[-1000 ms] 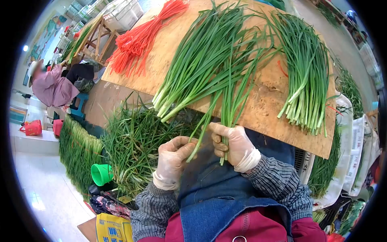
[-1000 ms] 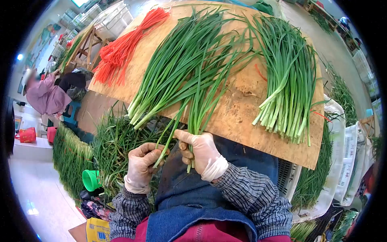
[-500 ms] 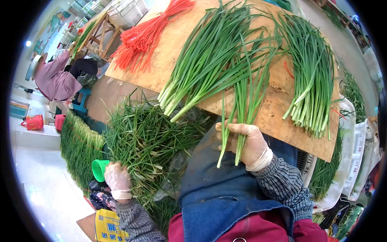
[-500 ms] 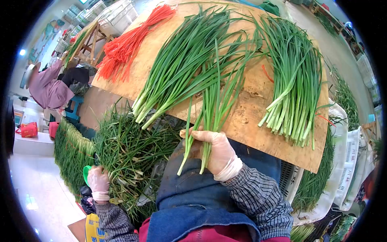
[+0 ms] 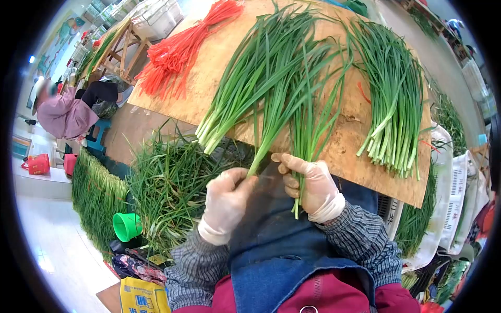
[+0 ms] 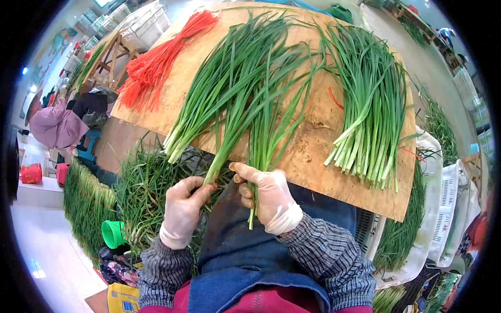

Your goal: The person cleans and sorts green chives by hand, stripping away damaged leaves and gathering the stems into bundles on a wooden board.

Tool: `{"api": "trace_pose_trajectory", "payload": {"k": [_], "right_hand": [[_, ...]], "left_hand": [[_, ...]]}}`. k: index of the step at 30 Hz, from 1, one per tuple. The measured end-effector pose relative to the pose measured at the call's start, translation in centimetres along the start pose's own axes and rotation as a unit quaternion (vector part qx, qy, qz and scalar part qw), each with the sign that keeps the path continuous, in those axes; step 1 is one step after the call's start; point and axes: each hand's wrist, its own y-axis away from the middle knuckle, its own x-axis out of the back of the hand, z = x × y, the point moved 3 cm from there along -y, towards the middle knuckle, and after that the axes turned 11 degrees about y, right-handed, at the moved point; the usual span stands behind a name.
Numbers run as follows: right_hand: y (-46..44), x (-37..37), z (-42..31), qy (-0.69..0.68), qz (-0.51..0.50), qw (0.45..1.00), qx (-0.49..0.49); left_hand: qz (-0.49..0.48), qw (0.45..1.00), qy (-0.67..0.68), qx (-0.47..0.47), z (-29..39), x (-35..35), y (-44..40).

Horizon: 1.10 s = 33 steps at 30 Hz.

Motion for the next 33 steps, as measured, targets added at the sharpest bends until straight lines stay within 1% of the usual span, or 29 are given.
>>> {"api": "trace_pose_trajectory", "payload": {"k": [1,2,4,6,7,8,9,10,12,15,17,18,19,20,21,22,23,24,25,26,27,28,29,30,31,32,33], "right_hand": [[0.1,-0.3,0.1,0.013,0.027,1.000,0.003],[0.1,-0.4,0.3,0.022,0.030,0.999,0.005],[0.2,-0.5,0.6,0.040,0.037,0.998,0.007],[0.1,-0.3,0.6,0.037,0.024,0.999,0.009],[0.0,-0.1,0.6,0.027,0.010,1.000,0.014],[0.0,0.2,0.6,0.016,-0.004,1.000,0.019],[0.0,0.4,0.7,0.007,-0.015,1.000,0.017],[-0.1,0.7,0.9,-0.001,-0.026,1.000,0.014],[-0.3,0.9,1.4,-0.018,-0.050,0.999,0.006],[-0.4,0.9,1.7,-0.017,-0.055,0.998,0.010],[-0.1,0.7,1.3,-0.012,-0.027,1.000,0.001],[0.0,0.7,1.2,-0.010,-0.013,1.000,-0.004],[-0.1,0.9,1.2,-0.021,-0.019,1.000,0.004],[-0.2,1.3,1.2,-0.032,-0.025,0.999,0.011],[-0.3,1.6,1.2,-0.044,-0.031,0.998,0.018],[-0.3,1.7,1.2,-0.037,-0.017,0.999,0.014],[-0.2,1.8,1.2,-0.030,-0.004,0.999,0.010],[-0.1,1.8,1.1,-0.022,0.008,1.000,0.006],[-0.5,2.2,1.5,-0.034,0.015,0.999,0.014],[-0.4,2.0,1.4,-0.048,0.007,0.999,0.002],[-0.3,1.7,1.3,-0.062,0.001,0.998,-0.009],[0.0,1.4,1.1,-0.077,-0.004,0.997,-0.020],[0.3,0.9,0.7,-0.094,-0.005,0.995,-0.024],[0.1,1.0,0.8,-0.095,-0.013,0.995,-0.024],[-0.1,1.3,1.0,-0.096,-0.021,0.995,-0.024],[-0.2,1.4,1.1,-0.097,-0.030,0.995,-0.023],[-0.3,1.0,1.0,-0.114,-0.029,0.993,-0.019]], "left_hand": [[0.057,0.993,-0.058,-0.087,0.6,-0.4,1.0],[0.069,0.972,-0.115,-0.193,0.9,-0.8,1.7],[0.053,0.918,-0.227,-0.321,2.1,-2.2,3.2],[0.003,0.914,-0.270,-0.302,1.9,-2.9,4.1],[-0.019,0.959,-0.175,-0.223,0.7,-2.7,3.9],[-0.042,0.986,-0.076,-0.140,0.4,-2.5,3.5],[-0.106,0.991,0.077,0.016,-0.1,-2.5,3.0],[-0.129,0.938,0.259,0.192,0.0,-2.5,3.3],[-0.174,0.886,0.355,0.241,0.0,-2.1,2.7],[-0.120,0.907,0.332,0.231,-0.8,-2.8,2.1],[-0.037,0.970,0.215,0.105,-0.2,-2.5,2.2],[0.005,0.987,0.153,0.041,0.2,-2.2,2.5],[0.058,0.969,0.226,0.079,0.6,-1.6,3.1],[0.126,0.962,0.242,0.015,0.7,-0.5,3.6],[0.211,0.950,0.215,-0.080,0.5,1.3,3.9],[0.274,0.931,0.196,-0.144,0.4,3.5,4.1],[0.355,0.904,0.198,-0.130,-0.8,5.9,4.1],[0.386,0.894,0.201,-0.103,-1.8,7.8,4.3],[0.384,0.916,0.088,-0.080,-2.9,8.8,4.0],[0.375,0.925,-0.027,-0.054,-4.1,9.2,3.8],[0.313,0.923,-0.199,-0.101,-4.8,8.5,3.4],[0.239,0.889,-0.363,-0.143,-5.3,7.2,3.2],[0.192,0.953,-0.230,-0.051,-4.9,5.5,2.6],[0.162,0.960,-0.197,-0.117,-4.0,3.6,1.9],[0.152,0.948,-0.223,-0.171,-2.7,2.1,1.1],[0.118,0.968,-0.184,-0.122,-1.5,1.0,0.1],[0.096,0.991,-0.075,-0.050,-1.4,0.2,-1.3]]}}
